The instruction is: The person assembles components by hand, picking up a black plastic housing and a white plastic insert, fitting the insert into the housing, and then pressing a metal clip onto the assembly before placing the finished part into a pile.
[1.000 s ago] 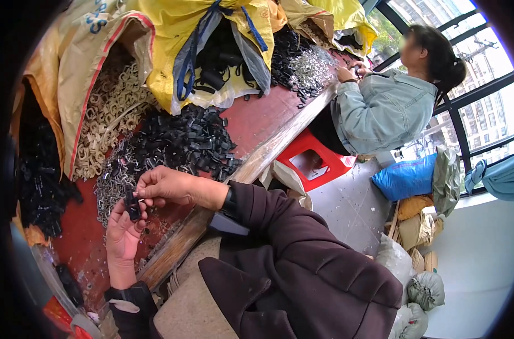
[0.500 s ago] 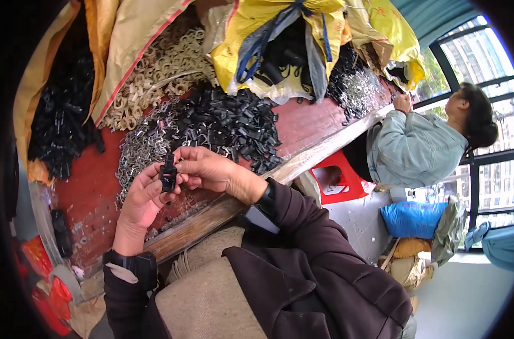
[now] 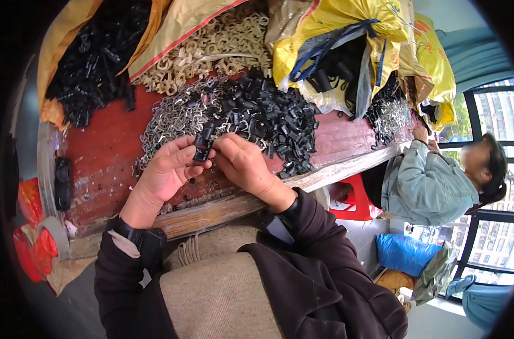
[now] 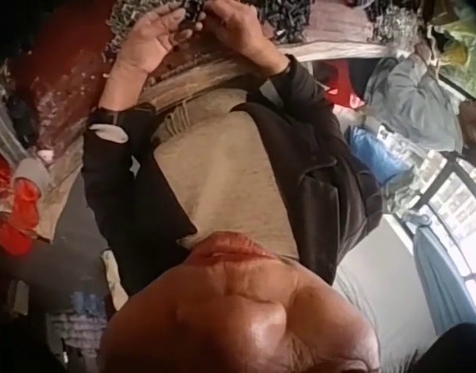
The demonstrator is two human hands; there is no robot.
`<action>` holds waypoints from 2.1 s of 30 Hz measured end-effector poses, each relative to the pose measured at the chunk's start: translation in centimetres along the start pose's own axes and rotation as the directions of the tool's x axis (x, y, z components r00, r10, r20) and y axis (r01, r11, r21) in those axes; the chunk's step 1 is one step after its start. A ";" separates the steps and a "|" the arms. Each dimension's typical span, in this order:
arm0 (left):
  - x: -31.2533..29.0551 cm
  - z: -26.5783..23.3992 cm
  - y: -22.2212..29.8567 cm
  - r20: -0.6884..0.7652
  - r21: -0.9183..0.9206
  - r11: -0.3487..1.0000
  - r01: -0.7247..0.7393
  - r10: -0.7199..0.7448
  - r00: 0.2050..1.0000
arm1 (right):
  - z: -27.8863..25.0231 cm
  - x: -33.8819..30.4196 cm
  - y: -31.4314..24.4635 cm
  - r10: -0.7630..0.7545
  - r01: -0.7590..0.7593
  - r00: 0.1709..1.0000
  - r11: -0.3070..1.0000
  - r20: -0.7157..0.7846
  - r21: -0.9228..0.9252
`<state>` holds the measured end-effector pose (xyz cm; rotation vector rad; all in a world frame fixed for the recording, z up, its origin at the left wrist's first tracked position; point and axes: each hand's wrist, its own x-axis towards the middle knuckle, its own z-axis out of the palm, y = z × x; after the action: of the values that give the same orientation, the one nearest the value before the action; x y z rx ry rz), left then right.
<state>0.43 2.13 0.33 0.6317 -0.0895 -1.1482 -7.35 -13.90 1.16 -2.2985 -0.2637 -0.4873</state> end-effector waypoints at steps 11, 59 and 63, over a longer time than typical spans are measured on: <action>0.4 -0.7 -0.2 -0.062 -0.036 0.998 -0.046 0.044 0.997 | 0.1 -0.2 0.7 0.520 -0.504 0.848 0.733 0.101 0.457; 0.3 -0.7 -0.6 -0.115 0.019 0.997 0.079 -0.076 0.990 | -1.9 0.6 -0.5 -0.248 0.253 0.965 0.966 0.085 -0.048; 0.2 -0.6 -0.5 -0.106 0.076 0.992 0.103 -0.095 0.990 | -1.5 0.0 -1.2 -0.299 0.339 0.936 0.907 0.186 -0.250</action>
<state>0.32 2.09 -0.53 0.7730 -0.0176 -1.2109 -8.12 -14.12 2.93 -2.5831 -0.6921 -0.5516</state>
